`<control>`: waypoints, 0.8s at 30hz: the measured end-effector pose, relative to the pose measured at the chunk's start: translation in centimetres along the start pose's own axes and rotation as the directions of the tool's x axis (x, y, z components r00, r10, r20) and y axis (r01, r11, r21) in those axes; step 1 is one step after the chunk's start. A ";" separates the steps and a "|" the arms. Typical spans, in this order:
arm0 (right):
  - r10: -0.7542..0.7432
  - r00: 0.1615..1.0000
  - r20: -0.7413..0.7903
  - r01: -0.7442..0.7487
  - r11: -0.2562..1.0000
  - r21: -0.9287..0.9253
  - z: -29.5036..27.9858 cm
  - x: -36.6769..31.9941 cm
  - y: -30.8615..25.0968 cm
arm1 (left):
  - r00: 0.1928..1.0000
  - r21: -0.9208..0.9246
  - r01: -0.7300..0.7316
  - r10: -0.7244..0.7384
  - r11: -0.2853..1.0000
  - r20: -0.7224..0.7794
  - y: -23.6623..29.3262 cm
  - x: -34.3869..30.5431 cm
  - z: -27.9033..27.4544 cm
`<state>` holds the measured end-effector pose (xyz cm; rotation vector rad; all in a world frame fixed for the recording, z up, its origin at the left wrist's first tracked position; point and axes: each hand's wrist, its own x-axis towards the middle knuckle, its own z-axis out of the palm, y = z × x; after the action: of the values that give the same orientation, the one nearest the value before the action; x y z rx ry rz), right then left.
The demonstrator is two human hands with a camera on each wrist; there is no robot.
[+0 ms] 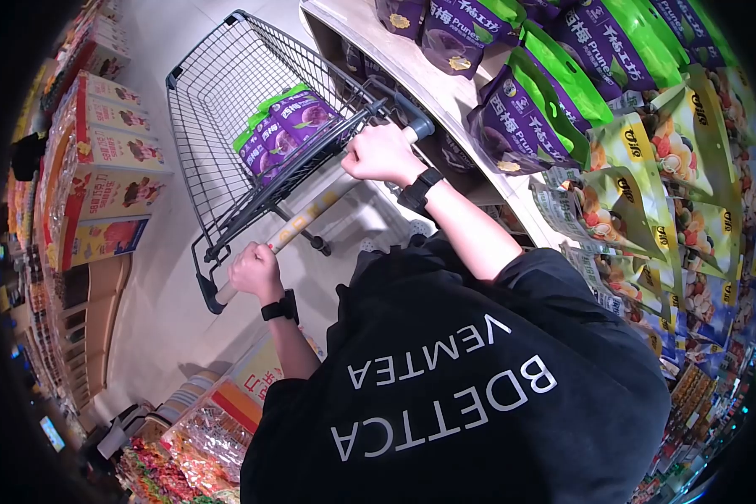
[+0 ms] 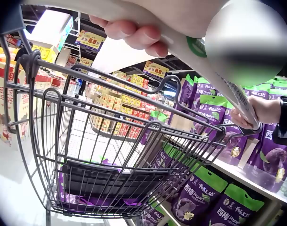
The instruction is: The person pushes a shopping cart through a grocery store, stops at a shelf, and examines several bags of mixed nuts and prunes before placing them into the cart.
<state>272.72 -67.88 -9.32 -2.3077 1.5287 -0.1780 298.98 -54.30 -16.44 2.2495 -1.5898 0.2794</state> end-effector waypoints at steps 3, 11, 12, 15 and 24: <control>-0.007 1.000 -0.012 0.008 1.000 0.010 0.0 0.0 0.0 | 1.000 0.007 -0.003 0.003 1.000 -0.007 0.2 0.0 -0.2; -0.029 0.999 -0.035 0.029 1.000 0.009 0.2 0.0 0.1 | 1.000 0.004 0.011 -0.011 1.000 -0.006 0.2 0.0 -0.2; -0.028 0.999 -0.031 0.029 1.000 0.008 0.2 0.0 0.1 | 1.000 0.020 -0.004 0.004 1.000 -0.013 0.1 0.0 -0.1; -0.027 0.999 -0.029 0.028 1.000 0.011 0.1 -0.1 0.1 | 0.999 0.030 -0.024 0.024 0.999 -0.025 0.0 0.0 0.1; -0.018 1.000 -0.014 0.018 1.000 0.005 0.1 0.0 0.1 | 1.000 0.014 -0.016 0.016 1.000 -0.020 0.1 0.0 0.0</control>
<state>272.63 -67.88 -9.50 -2.3220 1.5124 -0.2034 298.89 -54.35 -16.38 2.2376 -1.6011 0.3172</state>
